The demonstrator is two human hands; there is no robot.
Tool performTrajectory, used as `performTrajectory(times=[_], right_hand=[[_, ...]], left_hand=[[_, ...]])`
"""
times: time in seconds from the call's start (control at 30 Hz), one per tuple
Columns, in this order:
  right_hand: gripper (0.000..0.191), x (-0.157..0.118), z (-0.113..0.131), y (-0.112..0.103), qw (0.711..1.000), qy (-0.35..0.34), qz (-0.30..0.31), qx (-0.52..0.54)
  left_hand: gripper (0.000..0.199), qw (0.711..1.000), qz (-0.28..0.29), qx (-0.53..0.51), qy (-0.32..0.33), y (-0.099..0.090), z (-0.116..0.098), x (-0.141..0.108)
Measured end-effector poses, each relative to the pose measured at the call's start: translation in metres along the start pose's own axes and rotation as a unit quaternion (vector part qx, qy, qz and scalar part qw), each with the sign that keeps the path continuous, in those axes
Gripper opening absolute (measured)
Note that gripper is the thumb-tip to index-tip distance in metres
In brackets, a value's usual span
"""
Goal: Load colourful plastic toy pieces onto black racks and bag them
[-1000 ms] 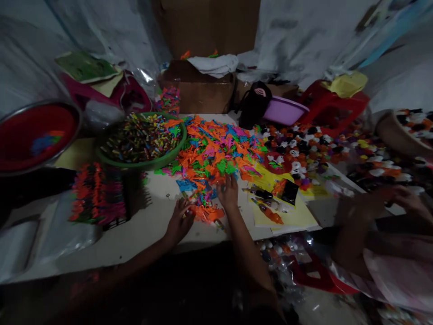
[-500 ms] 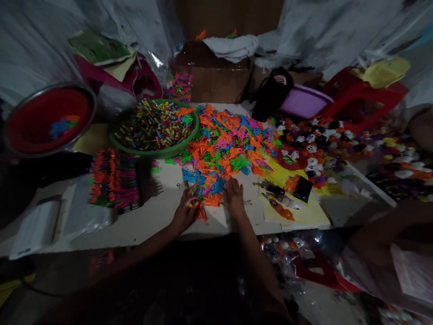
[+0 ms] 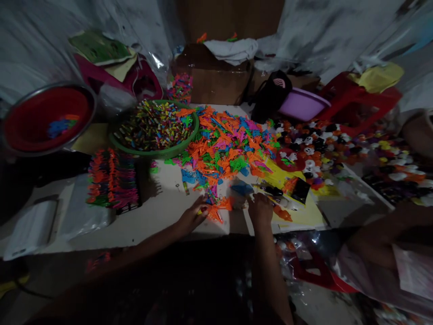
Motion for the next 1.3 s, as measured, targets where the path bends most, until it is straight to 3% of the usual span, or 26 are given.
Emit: performTrajectory(times=[0.07,0.13,0.23,0.33,0.4,0.47,0.57,0.67,0.77,0.87,1.0,1.1,1.17,1.2,1.3], right_hand=[[0.035,-0.015,0.011,0.002,0.998,-0.026,-0.051,0.021],[0.036,-0.024,0.028,0.011,0.996,-0.056,-0.059,0.045],[0.033,-0.017,0.040,0.016,0.993,-0.041,-0.085,0.072],[0.032,0.007,0.052,0.008,0.988,0.001,-0.117,0.100],[0.033,0.027,0.078,0.005,0.988,-0.033,-0.082,0.126],[0.034,0.043,0.113,0.008,0.987,-0.088,-0.003,0.132],[0.039,0.063,0.138,0.017,0.988,-0.064,0.092,0.109],[0.038,0.075,0.139,0.026,0.981,-0.064,0.145,0.109],[0.040,0.080,0.133,0.028,0.978,-0.092,0.148,0.111],[0.047,0.080,0.126,0.027,0.980,-0.096,0.141,0.104],[0.041,0.088,0.115,0.014,0.975,-0.063,0.084,0.195],[0.025,0.094,0.099,0.000,0.959,-0.028,0.020,0.282],[0.024,0.090,0.092,-0.012,0.930,-0.009,-0.047,0.366],[0.024,0.084,0.089,-0.017,0.906,0.007,-0.079,0.415],[0.026,0.054,0.101,-0.027,0.853,0.053,-0.099,0.510]], left_hand=[[0.024,0.996,-0.070,0.053,-0.014,-0.017,0.016,0.004],[0.023,0.990,-0.100,0.099,-0.027,-0.030,0.034,0.009],[0.020,0.994,-0.049,0.099,-0.025,-0.029,0.046,0.009],[0.019,0.999,0.013,0.032,-0.011,-0.013,0.031,-0.003],[0.020,0.999,0.030,-0.024,-0.008,-0.003,0.014,-0.011],[0.021,0.997,0.019,-0.070,-0.023,-0.001,0.001,-0.015],[0.024,0.991,-0.009,-0.117,-0.063,-0.013,-0.004,-0.013],[0.026,0.975,-0.061,-0.153,-0.146,-0.035,0.014,-0.016],[0.031,0.948,-0.132,-0.174,-0.232,-0.050,0.042,-0.024],[0.029,0.953,-0.148,-0.163,-0.207,-0.050,0.050,-0.019],[0.022,0.987,-0.087,-0.088,-0.103,-0.036,0.037,0.000],[0.021,0.989,0.003,-0.120,-0.091,-0.020,0.028,0.004],[0.022,0.973,0.005,-0.192,-0.125,-0.020,0.025,0.004],[0.024,0.958,-0.022,-0.239,-0.157,-0.023,0.026,0.004],[0.036,0.866,-0.107,-0.410,-0.267,-0.032,0.028,0.006]])
Point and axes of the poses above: each hand's wrist, its own x-axis towards the middle knuckle, its own y-axis out of the palm, z = x × y, the point moved 7 cm from there along x, towards the middle knuckle, and after that the axes turned 4 degrees about -z, right-handed, at the moved point
